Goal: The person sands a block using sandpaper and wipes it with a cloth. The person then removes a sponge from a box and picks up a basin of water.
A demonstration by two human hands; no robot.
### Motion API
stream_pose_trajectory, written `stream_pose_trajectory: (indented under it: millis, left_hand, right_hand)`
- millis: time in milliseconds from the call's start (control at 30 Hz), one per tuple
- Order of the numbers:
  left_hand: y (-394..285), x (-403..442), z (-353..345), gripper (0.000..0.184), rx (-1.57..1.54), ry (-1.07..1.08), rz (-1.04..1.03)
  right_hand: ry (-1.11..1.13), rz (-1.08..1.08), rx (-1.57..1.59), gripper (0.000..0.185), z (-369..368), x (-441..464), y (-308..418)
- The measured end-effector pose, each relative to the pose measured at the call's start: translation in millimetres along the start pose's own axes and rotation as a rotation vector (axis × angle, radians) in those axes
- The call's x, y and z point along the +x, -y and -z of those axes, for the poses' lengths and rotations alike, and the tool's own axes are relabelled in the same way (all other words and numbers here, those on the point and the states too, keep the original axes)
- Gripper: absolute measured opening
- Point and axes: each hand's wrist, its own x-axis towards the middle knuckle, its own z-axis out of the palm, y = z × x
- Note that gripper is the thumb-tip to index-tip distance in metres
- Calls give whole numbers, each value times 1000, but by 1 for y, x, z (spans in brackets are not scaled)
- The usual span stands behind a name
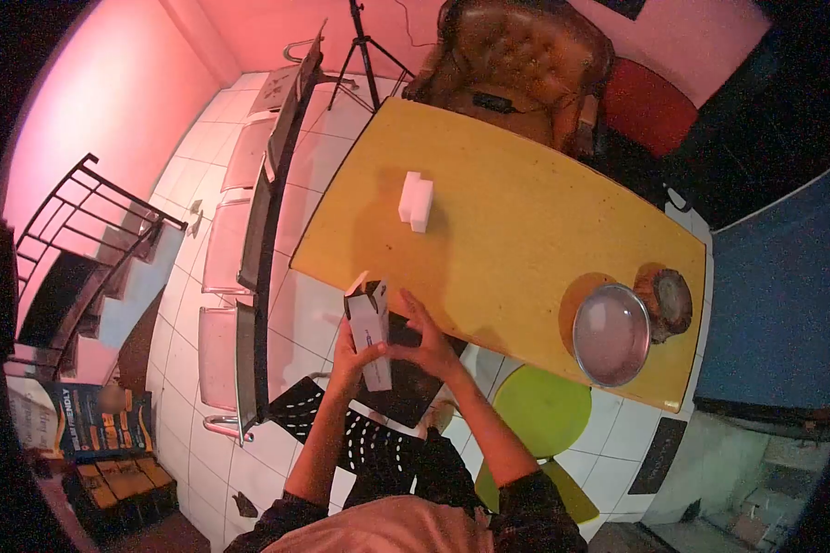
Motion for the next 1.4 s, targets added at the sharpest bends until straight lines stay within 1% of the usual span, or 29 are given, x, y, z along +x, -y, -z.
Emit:
stream_pose_trajectory:
  millis: [33,67,100,133,200,233,333,367,433,467,567,633,733,833,933,1033,1133,1233,1333,1400]
  left_hand:
    - [-9,-2,-3,85,99,-50,-80]
    - [-14,-2,-2,88,199,-99,-160]
    - [-13,-1,4,100,235,-108,-164]
    - [-17,-5,6,103,302,-138,-216]
    - [-30,-11,9,110,441,-195,-326]
    - [-29,-11,15,122,376,-149,-328]
    - [-50,-18,24,131,368,-108,-362]
    - [-43,-14,37,133,491,-72,-424]
    - [-44,-11,54,129,591,-23,-550]
    - [-44,-9,62,128,634,1,-613]
    - [-42,-10,92,131,457,142,-554]
    - [-80,-10,97,134,599,215,-700]
    - [-106,-18,98,135,498,249,-831]
    - [-125,-28,100,135,522,247,-883]
    - [-130,-41,107,134,576,266,-844]
    - [-136,-49,111,132,566,324,-854]
    - [-131,-59,121,131,667,346,-809]
    - [-117,-69,126,128,527,366,-726]
    - [-112,-77,126,125,500,360,-638]
    - [-129,-82,119,119,598,395,-751]
  right_hand:
    - [-4,24,-85,77,7,10,-5]
    - [-70,-8,-51,71,15,24,-9]
    - [-135,-42,-16,65,22,40,-14]
    - [-201,-78,19,60,22,50,-13]
    - [-140,-26,70,56,13,61,3]
    - [-110,2,93,54,6,65,19]
    - [69,80,193,52,-44,53,71]
    - [82,215,10,53,-55,52,82]
    - [101,470,-368,53,-76,50,100]
    - [96,464,-339,52,-86,49,109]
    - [69,440,-268,51,-115,38,128]
    - [2,452,-228,48,-132,37,136]
    - [-88,494,-183,43,-153,37,134]
    - [-152,538,-185,42,-171,33,141]
    - [-257,481,-339,47,-188,24,145]
    - [-327,355,-295,47,-202,15,161]
    - [-199,386,-610,49,-200,4,177]
    - [-105,350,-602,50,-195,-7,176]
    - [36,249,-840,48,-193,-16,200]
    - [59,310,-910,46,-196,-20,206]
